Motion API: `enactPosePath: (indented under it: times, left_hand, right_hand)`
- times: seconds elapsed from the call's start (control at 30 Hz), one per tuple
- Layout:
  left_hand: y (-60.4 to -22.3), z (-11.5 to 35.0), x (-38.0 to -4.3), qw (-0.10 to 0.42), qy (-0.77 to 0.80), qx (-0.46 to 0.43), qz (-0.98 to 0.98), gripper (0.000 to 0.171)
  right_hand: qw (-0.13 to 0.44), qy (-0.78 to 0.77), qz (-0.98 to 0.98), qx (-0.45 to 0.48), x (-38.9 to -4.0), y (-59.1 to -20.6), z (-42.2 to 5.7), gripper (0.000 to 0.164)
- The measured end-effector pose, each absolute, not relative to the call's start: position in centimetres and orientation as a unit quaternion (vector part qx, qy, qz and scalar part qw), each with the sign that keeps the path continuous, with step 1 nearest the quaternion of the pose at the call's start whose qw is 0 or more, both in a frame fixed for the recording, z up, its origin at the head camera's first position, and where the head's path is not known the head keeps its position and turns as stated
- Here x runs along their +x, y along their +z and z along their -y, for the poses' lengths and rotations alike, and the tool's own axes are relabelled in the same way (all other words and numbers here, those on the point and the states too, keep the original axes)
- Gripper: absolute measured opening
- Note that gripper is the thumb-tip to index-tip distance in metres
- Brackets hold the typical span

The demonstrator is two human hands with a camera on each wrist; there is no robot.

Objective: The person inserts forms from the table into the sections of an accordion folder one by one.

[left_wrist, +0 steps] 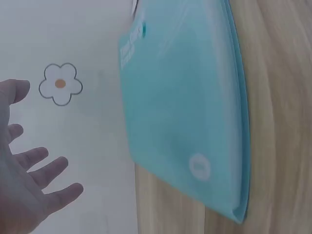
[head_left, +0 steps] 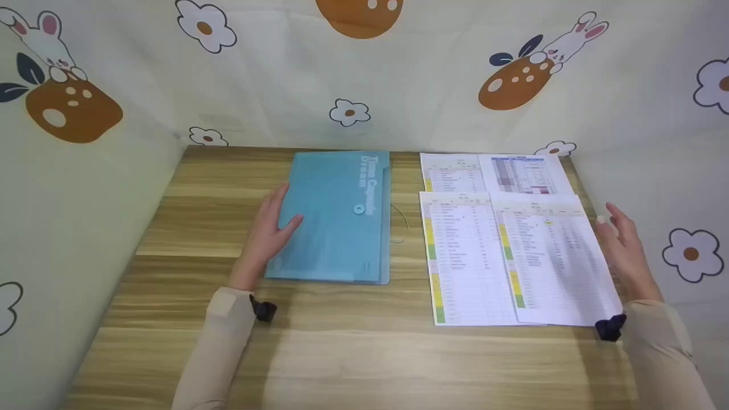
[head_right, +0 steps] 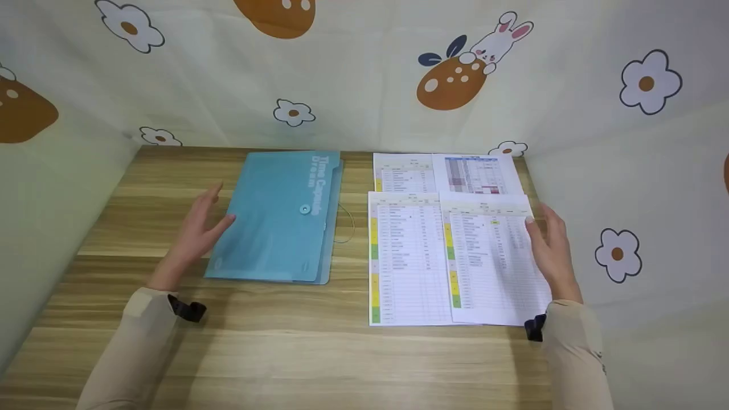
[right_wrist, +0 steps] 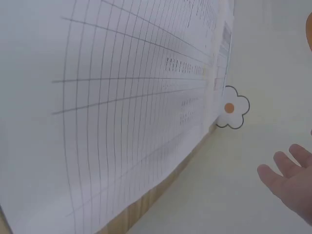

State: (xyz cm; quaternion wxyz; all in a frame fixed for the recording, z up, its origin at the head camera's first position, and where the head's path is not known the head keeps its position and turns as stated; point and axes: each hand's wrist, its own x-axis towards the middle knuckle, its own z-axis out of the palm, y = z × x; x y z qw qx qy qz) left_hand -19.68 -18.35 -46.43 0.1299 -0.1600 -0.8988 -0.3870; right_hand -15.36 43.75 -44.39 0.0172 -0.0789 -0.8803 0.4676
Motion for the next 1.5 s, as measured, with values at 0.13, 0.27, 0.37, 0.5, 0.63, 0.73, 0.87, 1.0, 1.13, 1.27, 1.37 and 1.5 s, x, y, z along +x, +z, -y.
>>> enactPosePath:
  times: [0.13,0.27,0.37,0.5,0.63,0.73,0.87,1.0,1.13,1.27,1.37,1.5]
  left_hand:
    - [-46.5,17.3,-19.5,0.111,-0.402,-0.177,0.891,0.063]
    - [-46.6,16.5,-19.5,0.09,-0.401,-0.181,0.894,0.063]
    - [-46.6,16.2,-19.6,0.078,-0.4,-0.181,0.895,0.063]
    - [-46.5,15.5,-19.8,0.058,-0.401,-0.177,0.897,0.064]
    - [-46.5,14.7,-19.9,0.039,-0.394,-0.17,0.902,0.064]
    - [-46.6,14.0,-20.1,0.025,-0.384,-0.166,0.908,0.063]
    - [-47.0,13.3,-20.3,0.002,-0.37,-0.168,0.914,0.063]
    - [-47.0,12.9,-20.5,-0.021,-0.359,-0.169,0.918,0.062]
    - [-47.0,12.5,-20.9,-0.031,-0.336,-0.168,0.926,0.061]
    - [-47.0,12.3,-21.4,-0.032,-0.318,-0.159,0.934,0.06]
    - [-47.1,12.3,-21.6,-0.037,-0.312,-0.15,0.937,0.06]
    - [-47.2,12.4,-22.0,-0.041,-0.31,-0.152,0.938,0.059]
  right_hand:
    - [-0.019,0.515,0.85,-0.105,-15.3,-44.8,-43.4,0.063]
    - [-0.02,0.526,0.845,-0.099,-15.5,-45.9,-43.4,0.065]
    - [-0.014,0.539,0.837,-0.095,-16.4,-48.2,-44.8,0.064]
    - [-0.018,0.599,0.797,-0.082,-18.2,-52.1,-47.5,0.062]
    - [-0.026,0.672,0.738,-0.053,-19.0,-53.8,-47.7,0.059]
    - [-0.037,0.701,0.711,-0.044,-18.8,-53.1,-45.8,0.059]
    - [-0.065,0.704,0.706,-0.049,-18.3,-50.8,-41.5,0.06]
    - [-0.096,0.683,0.723,-0.03,-18.0,-49.0,-37.0,0.059]
    - [-0.122,0.655,0.746,0.006,-18.3,-47.9,-33.2,0.057]
    - [-0.139,0.646,0.75,0.02,-19.0,-47.5,-30.4,0.056]
    - [-0.149,0.645,0.749,0.027,-19.4,-47.5,-28.7,0.055]
    - [-0.16,0.631,0.758,0.035,-19.8,-47.5,-26.8,0.052]
